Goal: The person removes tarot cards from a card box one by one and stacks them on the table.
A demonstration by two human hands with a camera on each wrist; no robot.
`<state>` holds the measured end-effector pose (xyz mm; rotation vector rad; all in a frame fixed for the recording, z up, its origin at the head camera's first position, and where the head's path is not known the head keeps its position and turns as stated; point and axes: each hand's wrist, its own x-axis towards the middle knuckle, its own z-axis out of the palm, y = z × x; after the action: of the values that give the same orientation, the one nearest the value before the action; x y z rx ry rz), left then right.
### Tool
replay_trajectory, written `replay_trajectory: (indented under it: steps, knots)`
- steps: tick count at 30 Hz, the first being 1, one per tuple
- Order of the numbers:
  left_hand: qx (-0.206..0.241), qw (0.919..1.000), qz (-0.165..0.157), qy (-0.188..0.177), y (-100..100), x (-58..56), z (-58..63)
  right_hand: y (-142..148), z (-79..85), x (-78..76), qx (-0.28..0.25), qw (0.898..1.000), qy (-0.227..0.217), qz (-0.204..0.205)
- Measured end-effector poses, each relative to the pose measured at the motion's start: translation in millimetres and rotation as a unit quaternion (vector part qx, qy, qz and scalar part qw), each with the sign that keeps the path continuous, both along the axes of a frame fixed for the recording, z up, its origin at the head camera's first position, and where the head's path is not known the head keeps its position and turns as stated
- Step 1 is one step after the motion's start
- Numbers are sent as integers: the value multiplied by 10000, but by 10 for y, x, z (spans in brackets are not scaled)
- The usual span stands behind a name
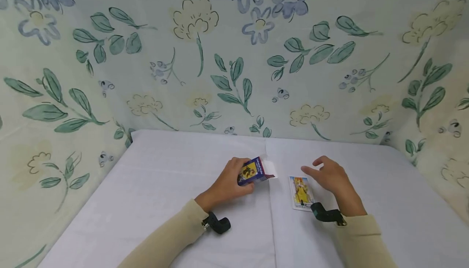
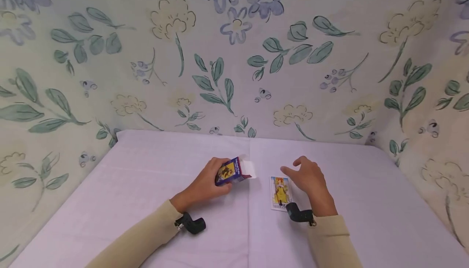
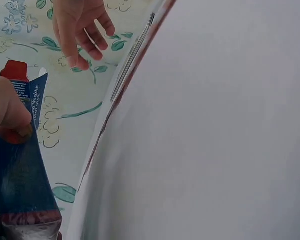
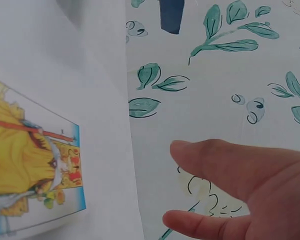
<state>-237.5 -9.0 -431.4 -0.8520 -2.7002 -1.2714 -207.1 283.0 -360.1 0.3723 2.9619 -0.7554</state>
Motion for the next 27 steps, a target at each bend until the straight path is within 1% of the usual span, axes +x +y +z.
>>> replay_trajectory:
  steps: [3, 6, 10, 15, 19, 22, 24, 27]
  knots:
    - [-257, 9994, 219, 26, -67, -68, 42, 45, 27, 4, -71, 10000, -6, -54]
    - [-531, 9978, 396, 61, -158, -140, 54, 69, 32, 6, -118, 9999, 51, -63]
    - [-871, 9949, 460, 207, -287, -201, 67, 103, 39, 28, -152, 9998, 98, -96]
    - [-1159, 9906, 581, 439, -461, -235, 102, 162, 41, 42, -144, 9997, 174, -120]
    - [-1372, 9870, 683, 480, -591, -242, 126, 200, 53, 54, -166, 9995, 239, -139]
    - [-1478, 9853, 728, 449, -666, -253, 129, 246, 38, 43, -174, 9992, 317, -176]
    - [-1527, 9844, 754, 436, -706, -259, 124, 287, -6, 9, -156, 9986, 433, -262]
    - [-1605, 9830, 822, 353, -753, -273, 105, 312, -5, -5, -183, 9985, 455, -253]
